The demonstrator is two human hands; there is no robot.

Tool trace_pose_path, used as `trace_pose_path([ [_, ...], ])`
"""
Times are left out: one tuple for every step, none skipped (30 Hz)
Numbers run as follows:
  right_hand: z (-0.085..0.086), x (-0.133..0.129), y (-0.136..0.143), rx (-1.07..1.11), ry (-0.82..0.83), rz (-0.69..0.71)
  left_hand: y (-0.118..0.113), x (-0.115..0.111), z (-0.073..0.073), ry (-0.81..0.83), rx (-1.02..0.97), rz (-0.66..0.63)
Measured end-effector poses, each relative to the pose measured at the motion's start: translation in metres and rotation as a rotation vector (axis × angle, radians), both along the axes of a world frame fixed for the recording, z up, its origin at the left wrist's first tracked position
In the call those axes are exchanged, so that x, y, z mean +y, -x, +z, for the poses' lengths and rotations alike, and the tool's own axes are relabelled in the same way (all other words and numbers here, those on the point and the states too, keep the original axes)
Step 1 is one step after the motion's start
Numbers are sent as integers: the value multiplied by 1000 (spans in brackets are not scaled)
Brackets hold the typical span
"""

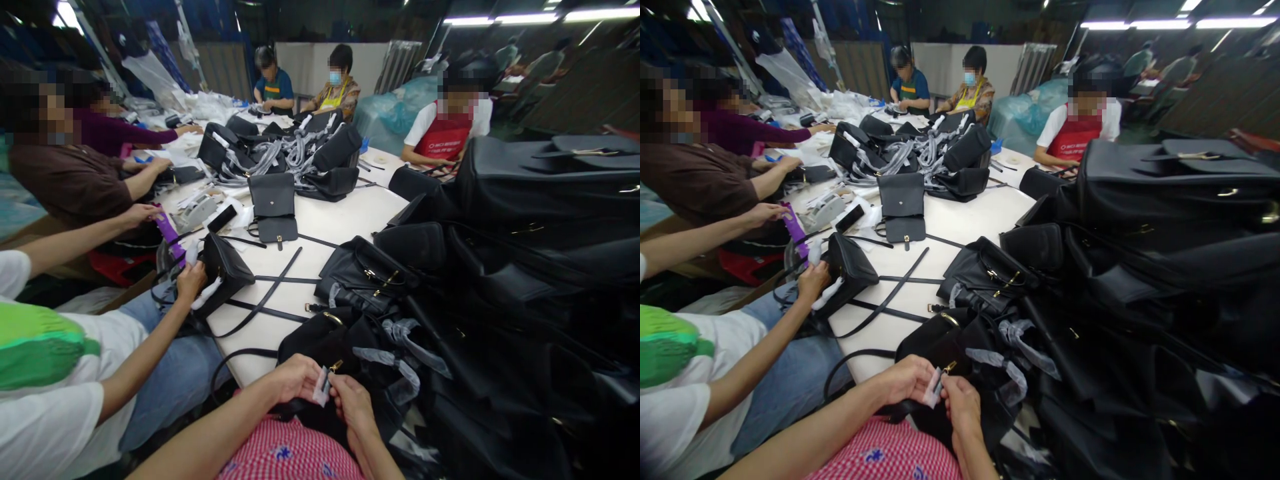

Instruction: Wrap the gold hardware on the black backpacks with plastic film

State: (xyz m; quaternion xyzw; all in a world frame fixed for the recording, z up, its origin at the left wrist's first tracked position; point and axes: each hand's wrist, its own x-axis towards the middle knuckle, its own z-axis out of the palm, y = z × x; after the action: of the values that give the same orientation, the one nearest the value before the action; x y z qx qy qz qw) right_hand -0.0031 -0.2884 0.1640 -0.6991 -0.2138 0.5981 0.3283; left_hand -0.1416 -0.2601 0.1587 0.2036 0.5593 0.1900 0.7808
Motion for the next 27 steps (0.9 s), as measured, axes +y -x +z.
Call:
trace_pose_path([
  [0,0,0,-1,-3,5,0,0,-2,6,-9,10],
  [-1,0,-1,-3,-7,10,-1,0,-4,7,-11,20],
  [-2,0,-1,-5,-10,15,-3,-1,-6,5,-6,31],
  [-3,0,-2,-7,-15,20,-4,-1,-8,3,2,41],
  [-3,0,-2,-8,-21,26,-6,-2,-9,4,10,48],
  [-4,1,-2,-10,-28,33,-8,-2,-10,6,17,53],
  [-5,1,-2,-12,-37,40,-9,-3,-11,10,22,55],
  [-6,1,-2,-14,-48,46,-10,-3,-11,15,27,56],
  [-7,1,-2,-16,-61,52,-11,-3,-10,18,31,55],
  [-8,1,-2,-17,-76,56,-11,-3,-9,21,35,54],
  [-8,1,-1,-17,-89,59,-12,-3,-9,22,40,53],
  [-9,1,-1,-15,-102,62,-12,-3,-7,24,46,51],
  [-9,1,-1,-12,-114,66,-13,-2,-6,27,53,48],
  [-9,0,-1,-6,-125,69,-13,-2,-5,32,60,45],
  [-9,0,-1,0,-135,73,-14,-1,-4,38,68,41],
  [-9,0,0,6,-144,77,-14,-1,-3,45,76,36],
  [-8,-1,-1,11,-152,81,-15,0,-2,53,82,31],
  [-8,-1,-1,16,-158,87,-15,0,-2,60,88,24],
  [-7,-1,-1,20,-163,92,-15,0,-1,67,92,18],
  [-6,-1,-1,22,-166,99,-16,1,0,72,96,12],
  [-6,-2,-1,25,-167,106,-16,1,1,76,101,7],
  [-5,-2,-1,27,-168,113,-16,2,1,79,107,4],
  [-4,-2,-1,28,-167,118,-17,2,2,81,114,2],
  [-3,-2,-1,27,-166,122,-17,2,3,81,123,1],
  [-3,-1,-1,22,-164,124,-17,2,3,79,133,0],
  [-3,-1,-1,14,-161,126,-18,3,4,77,143,0],
  [-4,-1,-1,3,-159,126,-18,3,4,75,153,0],
])
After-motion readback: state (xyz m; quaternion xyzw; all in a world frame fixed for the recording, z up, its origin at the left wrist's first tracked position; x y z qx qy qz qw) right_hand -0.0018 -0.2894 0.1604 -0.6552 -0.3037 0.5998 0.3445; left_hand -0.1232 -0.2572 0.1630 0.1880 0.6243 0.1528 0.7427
